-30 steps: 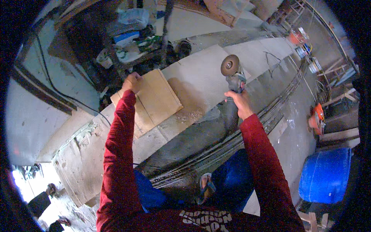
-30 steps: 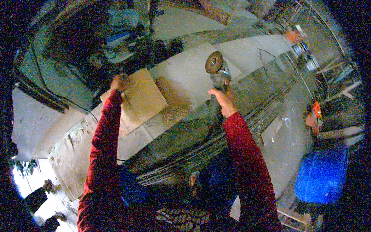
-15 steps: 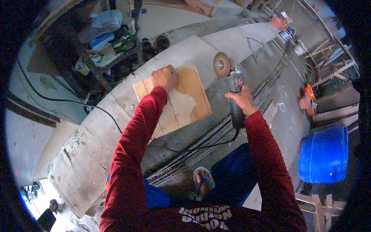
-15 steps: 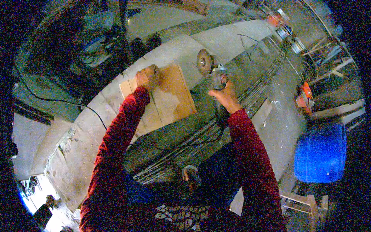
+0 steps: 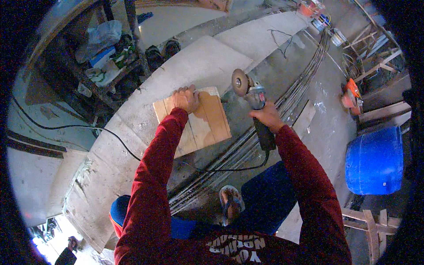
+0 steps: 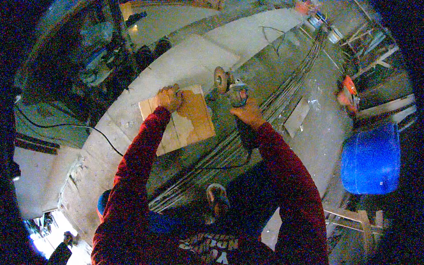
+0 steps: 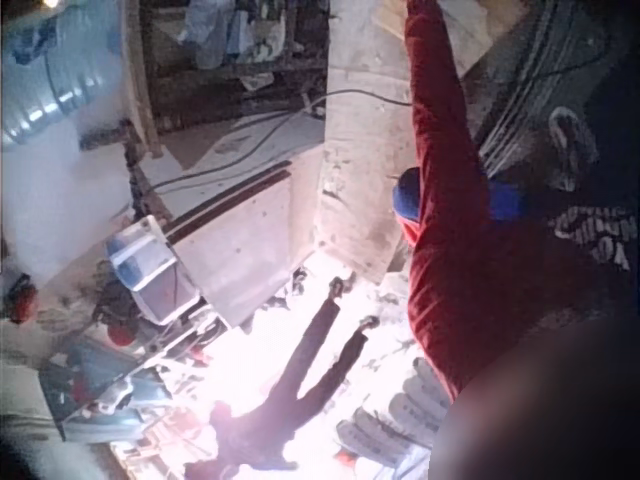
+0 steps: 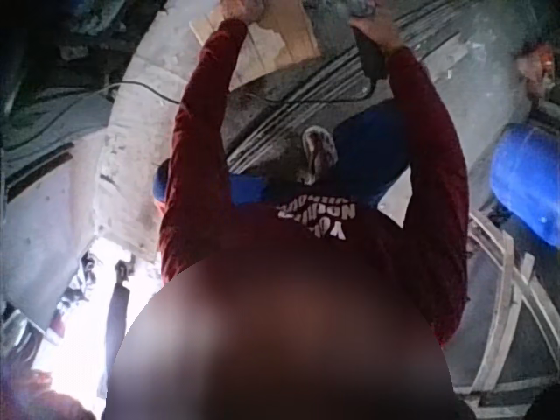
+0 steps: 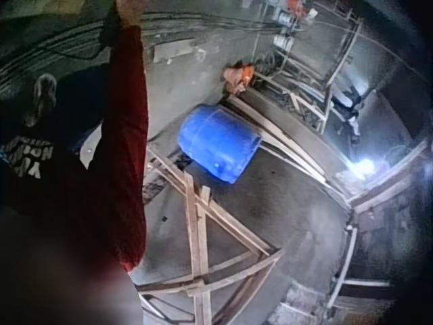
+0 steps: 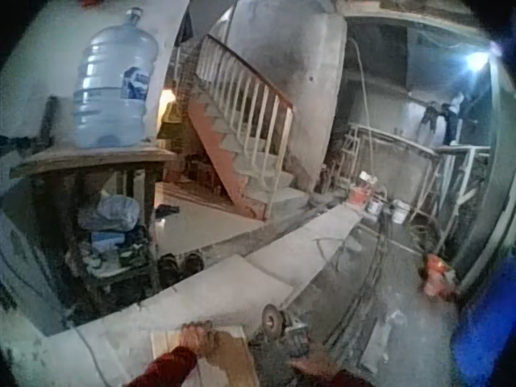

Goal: The person uses an angle grinder to cut a small rectangular piece of wood placed on a workbench. They hold the wood steady with one hand while guiding the grinder with the other, then reposition the wood to complete the cut.

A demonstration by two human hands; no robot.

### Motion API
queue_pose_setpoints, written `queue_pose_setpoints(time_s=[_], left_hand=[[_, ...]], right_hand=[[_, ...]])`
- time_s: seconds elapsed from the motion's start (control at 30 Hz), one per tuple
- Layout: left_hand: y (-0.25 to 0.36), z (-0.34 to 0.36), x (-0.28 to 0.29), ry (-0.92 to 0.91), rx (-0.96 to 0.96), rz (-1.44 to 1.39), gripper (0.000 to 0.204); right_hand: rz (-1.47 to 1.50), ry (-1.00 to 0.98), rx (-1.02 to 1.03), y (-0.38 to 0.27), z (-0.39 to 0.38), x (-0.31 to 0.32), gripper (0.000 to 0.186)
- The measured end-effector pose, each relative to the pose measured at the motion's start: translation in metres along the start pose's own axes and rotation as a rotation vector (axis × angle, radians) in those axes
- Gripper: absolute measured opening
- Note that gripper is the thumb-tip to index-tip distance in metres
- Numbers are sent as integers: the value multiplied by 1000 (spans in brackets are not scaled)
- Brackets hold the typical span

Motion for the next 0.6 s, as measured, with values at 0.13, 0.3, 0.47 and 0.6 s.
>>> queue_pose_setpoints(time_s=[0.13, 0.3, 0.47, 0.6], left_hand=[[-3, 1, -9, 16, -69, 63, 38], [2, 4, -13, -70, -121, 3, 38], [10, 9, -12, -56, -161, -57, 30], [-6, 9, 3, -37, 105, -141, 30]], right_hand=[[76, 15, -3, -13, -4, -16, 23], [226, -18, -166, -34, -25, -25, 31], [213, 83, -154, -52, -43, -23, 31], [355, 17, -221, -48, -39, -25, 32]])
Point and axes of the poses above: each hand's wrist, its own z-axis towards the middle knuckle, its own x-axis out of the back of the hand, y = z × x, the point moved 1 cm from there along z, towards the middle knuckle, and after that the axes turned 10 degrees about -y, right-handed, at the moved point
